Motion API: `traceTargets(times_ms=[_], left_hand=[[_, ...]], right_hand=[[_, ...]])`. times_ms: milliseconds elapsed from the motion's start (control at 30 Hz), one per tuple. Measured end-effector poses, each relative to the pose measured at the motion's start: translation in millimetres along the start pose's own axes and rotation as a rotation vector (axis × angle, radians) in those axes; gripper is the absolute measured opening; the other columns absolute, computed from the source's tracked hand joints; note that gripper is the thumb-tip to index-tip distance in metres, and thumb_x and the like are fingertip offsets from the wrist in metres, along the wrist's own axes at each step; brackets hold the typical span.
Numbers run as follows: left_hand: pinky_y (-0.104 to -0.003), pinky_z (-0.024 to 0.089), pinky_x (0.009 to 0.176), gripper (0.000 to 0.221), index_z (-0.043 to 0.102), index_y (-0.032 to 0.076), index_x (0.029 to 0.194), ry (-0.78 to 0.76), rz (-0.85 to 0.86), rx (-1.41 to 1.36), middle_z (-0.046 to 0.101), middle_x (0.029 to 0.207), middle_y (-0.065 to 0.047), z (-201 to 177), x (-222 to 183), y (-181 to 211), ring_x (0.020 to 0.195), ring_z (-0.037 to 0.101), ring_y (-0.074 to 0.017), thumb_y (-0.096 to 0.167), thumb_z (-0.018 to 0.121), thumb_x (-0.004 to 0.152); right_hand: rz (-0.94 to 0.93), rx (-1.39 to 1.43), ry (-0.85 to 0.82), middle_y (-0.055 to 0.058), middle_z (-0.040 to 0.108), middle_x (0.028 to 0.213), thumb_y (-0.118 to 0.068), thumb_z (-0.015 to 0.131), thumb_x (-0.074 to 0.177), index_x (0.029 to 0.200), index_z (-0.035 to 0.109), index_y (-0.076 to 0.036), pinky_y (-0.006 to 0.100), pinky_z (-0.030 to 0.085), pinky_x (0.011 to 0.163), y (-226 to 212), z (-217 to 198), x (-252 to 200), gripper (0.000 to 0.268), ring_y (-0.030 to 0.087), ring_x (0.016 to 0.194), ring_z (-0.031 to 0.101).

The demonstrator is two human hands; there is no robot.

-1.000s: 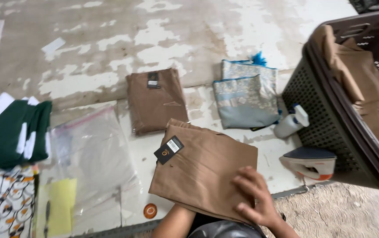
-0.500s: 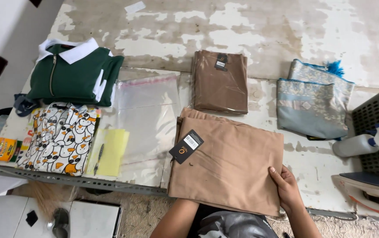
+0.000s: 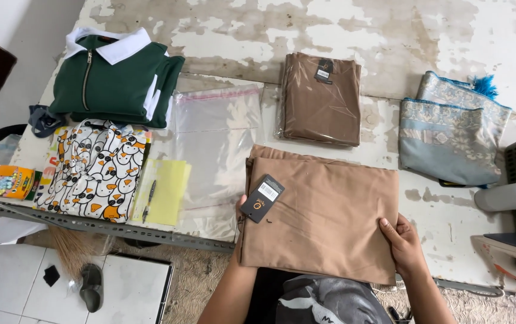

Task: The person is packaging folded garments into clear plastic bags at a workbench in a factory setting.

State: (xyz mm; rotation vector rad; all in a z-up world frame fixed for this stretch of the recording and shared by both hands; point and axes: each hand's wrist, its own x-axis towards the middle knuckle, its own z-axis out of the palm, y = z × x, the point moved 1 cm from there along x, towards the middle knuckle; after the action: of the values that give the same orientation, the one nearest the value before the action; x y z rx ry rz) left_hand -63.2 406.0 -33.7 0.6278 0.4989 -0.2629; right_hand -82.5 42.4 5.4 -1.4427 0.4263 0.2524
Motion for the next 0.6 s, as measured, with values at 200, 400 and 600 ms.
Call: traceTargets(times_ms=[200,400,600], left_hand=[[-0.052,0.061,0.069,0.040,0.070,0.001,0.119,0.010,0.013,0.044,0.074,0.099,-0.029,-12,8,4,0.086,0.074,-0.0443,0.008,0.068,0.080],[-0.037,0.063,0.072,0.054,0.068,0.006,0.130,0.121,0.012,0.585,0.077,0.104,-0.014,-27,20,-12,0.093,0.075,-0.0279,0.021,0.085,0.082],[-0.064,0.029,0.115,0.072,0.026,0.006,0.161,0.111,0.440,1.650,0.022,0.162,-0.032,-10,-27,-61,0.145,0.021,-0.0590,0.037,0.053,0.102]], right_hand=[[-0.022,-0.064,0.040,0.017,0.070,0.104,-0.017,0.065,0.097,0.120,0.062,0.003,0.040,0.059,0.074,-16,0,4,0.029,0.029,0.087,0.067],[-0.311,-0.829,0.285,0.032,0.067,0.121,-0.013,0.068,0.102,0.149,0.051,0.002,0.060,0.054,0.092,-32,-3,38,0.052,0.050,0.110,0.065],[-0.367,-1.648,0.108,0.026,0.036,0.161,-0.053,0.044,0.101,0.158,0.036,-0.004,0.052,0.028,0.124,36,62,63,0.075,0.041,0.152,0.031]])
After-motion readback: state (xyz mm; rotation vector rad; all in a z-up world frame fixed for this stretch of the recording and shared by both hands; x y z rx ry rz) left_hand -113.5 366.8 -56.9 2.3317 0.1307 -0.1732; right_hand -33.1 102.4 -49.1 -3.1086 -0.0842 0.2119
